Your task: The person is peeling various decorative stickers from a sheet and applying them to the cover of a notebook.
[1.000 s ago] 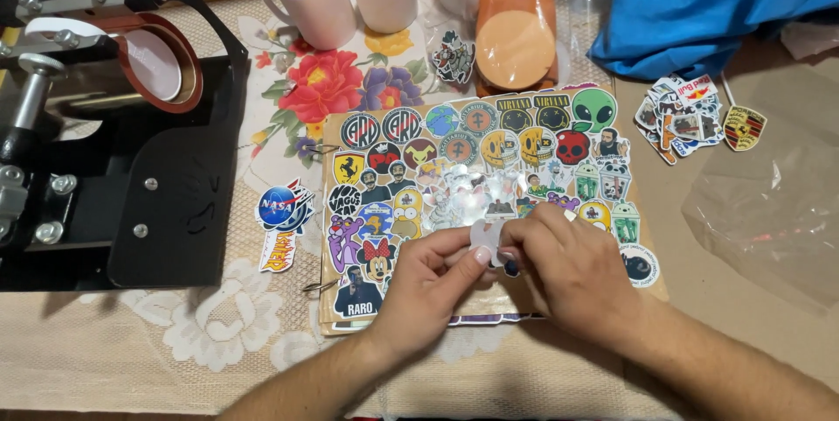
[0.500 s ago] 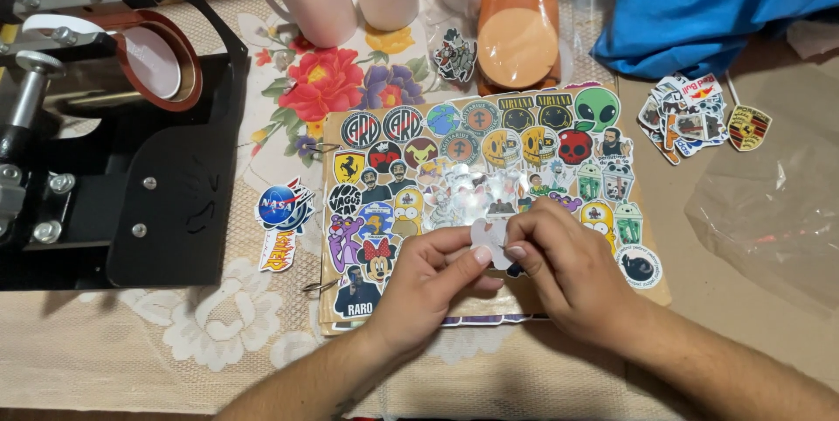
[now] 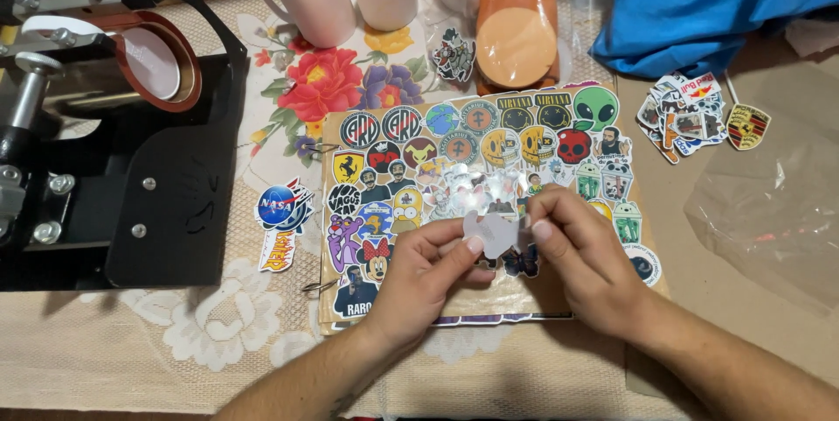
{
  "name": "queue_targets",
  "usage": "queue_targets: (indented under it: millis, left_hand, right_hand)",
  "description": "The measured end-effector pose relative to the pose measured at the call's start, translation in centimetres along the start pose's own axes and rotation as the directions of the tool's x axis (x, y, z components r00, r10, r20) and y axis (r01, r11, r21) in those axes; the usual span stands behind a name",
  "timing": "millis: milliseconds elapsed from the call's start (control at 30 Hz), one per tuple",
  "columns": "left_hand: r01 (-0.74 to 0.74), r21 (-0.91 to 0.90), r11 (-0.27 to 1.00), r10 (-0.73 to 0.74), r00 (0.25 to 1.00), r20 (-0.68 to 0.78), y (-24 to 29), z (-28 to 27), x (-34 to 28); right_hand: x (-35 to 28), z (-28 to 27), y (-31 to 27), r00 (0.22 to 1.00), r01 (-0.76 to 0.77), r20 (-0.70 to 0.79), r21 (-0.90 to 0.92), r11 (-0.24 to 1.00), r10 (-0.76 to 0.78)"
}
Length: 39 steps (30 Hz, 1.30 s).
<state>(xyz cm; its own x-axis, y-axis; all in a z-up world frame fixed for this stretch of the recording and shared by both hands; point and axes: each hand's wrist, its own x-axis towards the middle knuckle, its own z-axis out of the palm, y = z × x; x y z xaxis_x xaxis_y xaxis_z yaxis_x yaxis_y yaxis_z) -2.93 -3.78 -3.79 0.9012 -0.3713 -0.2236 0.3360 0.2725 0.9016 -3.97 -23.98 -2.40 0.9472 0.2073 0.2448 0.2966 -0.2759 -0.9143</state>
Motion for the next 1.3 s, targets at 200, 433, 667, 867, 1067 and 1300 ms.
queue_targets:
  millis: [200,433,667,867,1067,1300]
  left_hand:
    - [-0.137,0.176,0.975,0.147,0.988,-0.045,0.5,0.2,-0.6]
    - [-0.772,0.613,0.166,0.751,0.502,0.430,1.8,-0.9,-0.9]
    - [-0.664,0.654,-0.363,0.766,0.188,0.615,3.3,-0.4,-1.0]
    - [-0.566,0.675,-0.474,0.724,0.186,0.665,3.3,-0.7,-1.0]
    - [-0.662,0.649,-0.376,0.704,0.251,0.664,3.9,0.1,-0.9]
    - [-0.572,0.797,0.197,0.627,0.698,0.346,4.4,-2.1,0.4]
  right_hand:
    - [0.4,-0.8,1.3,0.982,-0.102,-0.048,0.688,0.719,0.185]
    - [0.7,-1.3,3.2,0.894,-0.285,-0.022,0.742,0.606,0.447]
    - [1.3,-1.2,2.2,0.818,-0.454,0.101,0.718,0.528,0.566]
    - [0.2,-1.4,3.7,0.818,-0.502,0.214,0.719,0.481,0.533]
    - [1.7,-2.8,2.1,0.818,-0.546,0.069,0.405,0.734,0.571]
    - [3.8,-14.3,4.7,0.831,-0.452,-0.457,-0.223,0.864,0.317]
